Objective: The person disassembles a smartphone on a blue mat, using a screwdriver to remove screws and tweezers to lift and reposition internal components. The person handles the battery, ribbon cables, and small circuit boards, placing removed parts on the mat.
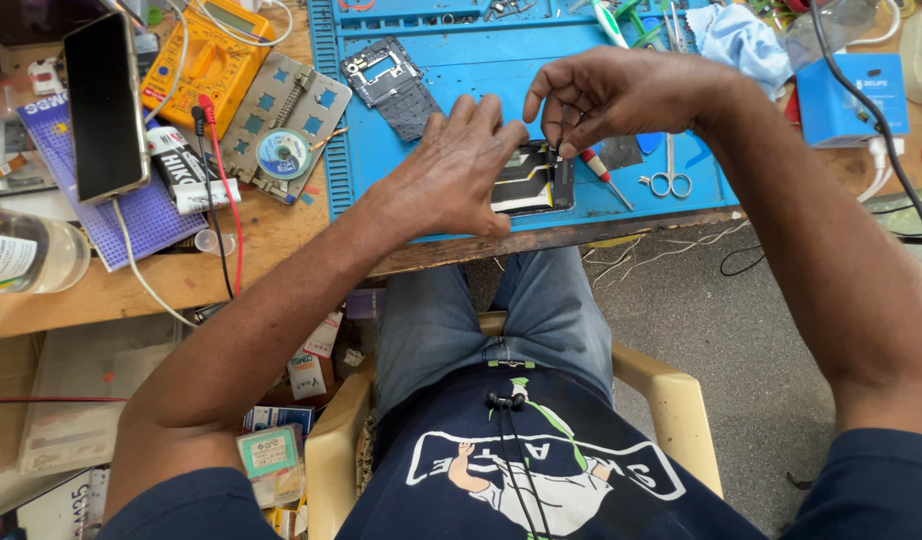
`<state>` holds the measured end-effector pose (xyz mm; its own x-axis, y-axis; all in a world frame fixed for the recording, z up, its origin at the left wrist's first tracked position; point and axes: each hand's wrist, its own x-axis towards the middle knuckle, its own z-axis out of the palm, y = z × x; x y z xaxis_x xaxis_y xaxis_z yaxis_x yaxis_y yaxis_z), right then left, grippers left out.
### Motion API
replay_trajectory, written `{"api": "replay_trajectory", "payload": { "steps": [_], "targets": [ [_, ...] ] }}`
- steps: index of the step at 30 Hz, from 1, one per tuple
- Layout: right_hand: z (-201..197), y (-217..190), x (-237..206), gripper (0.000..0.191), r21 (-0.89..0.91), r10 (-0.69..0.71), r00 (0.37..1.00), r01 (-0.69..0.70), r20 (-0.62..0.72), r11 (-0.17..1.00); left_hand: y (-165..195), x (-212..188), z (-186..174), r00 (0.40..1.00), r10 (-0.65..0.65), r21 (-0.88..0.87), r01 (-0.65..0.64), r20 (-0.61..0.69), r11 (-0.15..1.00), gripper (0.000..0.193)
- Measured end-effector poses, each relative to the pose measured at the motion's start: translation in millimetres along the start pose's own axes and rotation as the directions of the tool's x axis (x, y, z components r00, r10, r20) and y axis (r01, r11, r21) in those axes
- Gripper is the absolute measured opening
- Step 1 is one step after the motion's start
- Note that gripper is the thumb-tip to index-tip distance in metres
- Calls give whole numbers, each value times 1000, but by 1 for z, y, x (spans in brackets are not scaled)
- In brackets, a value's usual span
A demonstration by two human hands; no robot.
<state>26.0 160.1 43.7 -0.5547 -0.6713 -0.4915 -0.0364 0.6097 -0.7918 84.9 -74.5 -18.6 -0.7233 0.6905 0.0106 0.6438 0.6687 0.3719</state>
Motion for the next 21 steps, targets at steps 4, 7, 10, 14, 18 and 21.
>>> {"api": "replay_trajectory", "payload": {
  "steps": [4,7,10,14,18,21],
  "targets": [
    [-6,-2,-6,50,39,-115,993,115,10,993,-2,-3,-1,1000,4,-53,-5,-14,999,94],
    [-11,3,-16,49,-31,-187,981,186,-58,982,-6,-6,-1,997,44,-55,-47,-60,997,94],
    [-24,17,-39,32,-122,-207,929,178,-306,976,-7,-7,2,996,50,-66,-55,-74,996,93],
    [-23,46,-43,11,-289,-390,653,263,-649,920,-5,-6,5,995,35,-56,-41,-97,998,95],
    [-3,55,-18,26,-697,-712,394,212,-581,685,-3,-6,3,998,11,-58,-15,-56,998,97],
    [12,56,-11,28,-818,-724,498,48,-477,573,-2,-9,1,997,23,-66,-28,-68,997,97]
  ]
}}
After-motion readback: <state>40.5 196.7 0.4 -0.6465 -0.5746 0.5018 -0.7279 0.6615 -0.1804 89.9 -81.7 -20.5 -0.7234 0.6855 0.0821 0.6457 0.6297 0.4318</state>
